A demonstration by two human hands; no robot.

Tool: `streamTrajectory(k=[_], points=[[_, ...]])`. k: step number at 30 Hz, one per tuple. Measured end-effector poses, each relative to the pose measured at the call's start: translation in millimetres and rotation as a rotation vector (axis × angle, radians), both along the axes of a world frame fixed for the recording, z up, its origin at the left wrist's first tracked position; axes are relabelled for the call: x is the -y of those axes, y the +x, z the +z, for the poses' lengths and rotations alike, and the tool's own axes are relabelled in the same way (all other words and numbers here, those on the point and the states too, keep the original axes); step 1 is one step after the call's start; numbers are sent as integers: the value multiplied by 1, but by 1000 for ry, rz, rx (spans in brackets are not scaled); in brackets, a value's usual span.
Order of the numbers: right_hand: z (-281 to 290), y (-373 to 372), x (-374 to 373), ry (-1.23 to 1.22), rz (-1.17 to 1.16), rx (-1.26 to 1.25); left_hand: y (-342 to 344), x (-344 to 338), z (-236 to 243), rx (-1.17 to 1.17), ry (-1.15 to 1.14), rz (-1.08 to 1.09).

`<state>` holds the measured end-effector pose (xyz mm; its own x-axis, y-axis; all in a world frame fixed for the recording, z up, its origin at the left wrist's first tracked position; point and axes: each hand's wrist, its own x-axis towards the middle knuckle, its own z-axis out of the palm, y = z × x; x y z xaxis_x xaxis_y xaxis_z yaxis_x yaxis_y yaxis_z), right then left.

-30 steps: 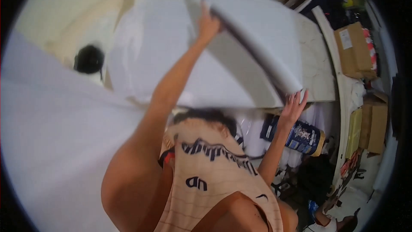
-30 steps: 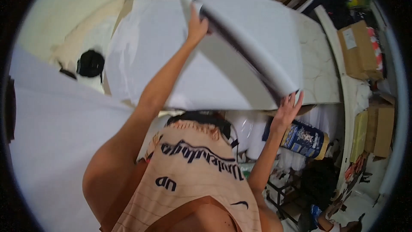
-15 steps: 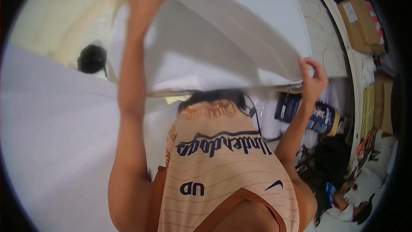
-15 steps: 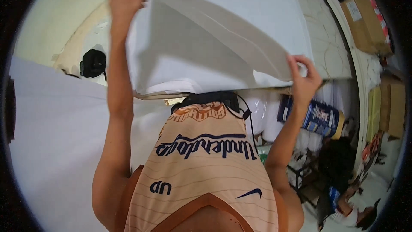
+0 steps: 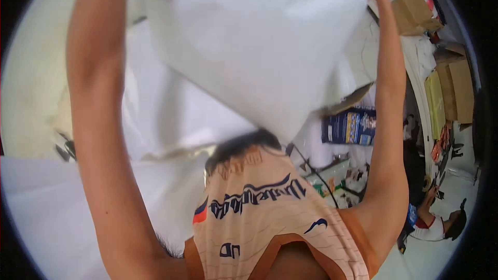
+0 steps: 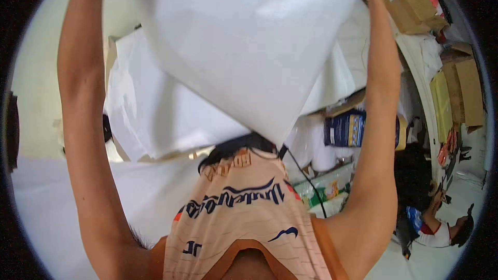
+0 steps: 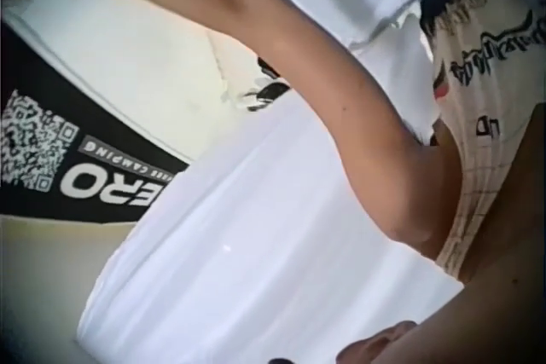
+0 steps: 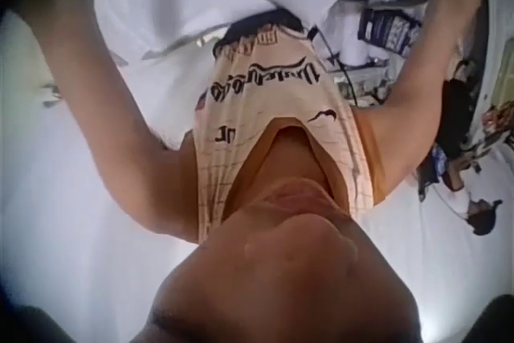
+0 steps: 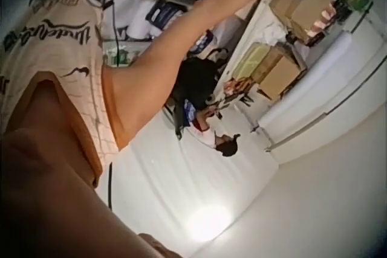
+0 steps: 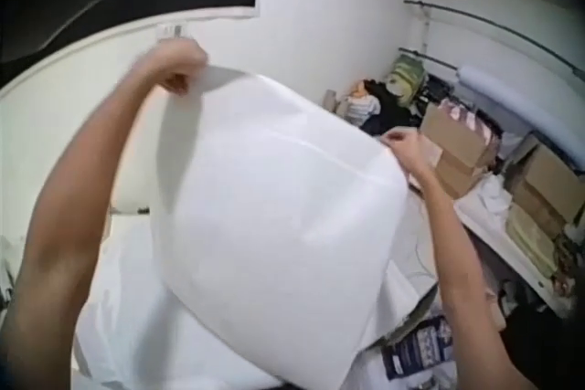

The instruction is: Unrolling white material and then using scissors to cut out printed garment patterns from a roll on a production table.

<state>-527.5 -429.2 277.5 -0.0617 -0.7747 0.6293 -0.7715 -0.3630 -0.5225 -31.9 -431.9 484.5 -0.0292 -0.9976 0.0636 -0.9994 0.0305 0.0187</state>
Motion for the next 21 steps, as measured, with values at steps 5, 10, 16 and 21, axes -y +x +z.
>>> streamTrajectory(k=[5,10,16,21], points=[[-82,-36,74,193,-249,-580,-29,-12,-49,-642,-248,47],[-174,-78,70,417,-438,-637,92,-86,-314,-615,-768,321],[-244,-52,111,529,-312,-543,128,-69,-467,-1737,-233,990],[-244,-77,102,507,-402,-172,91,47,-490,-2243,-381,549]])
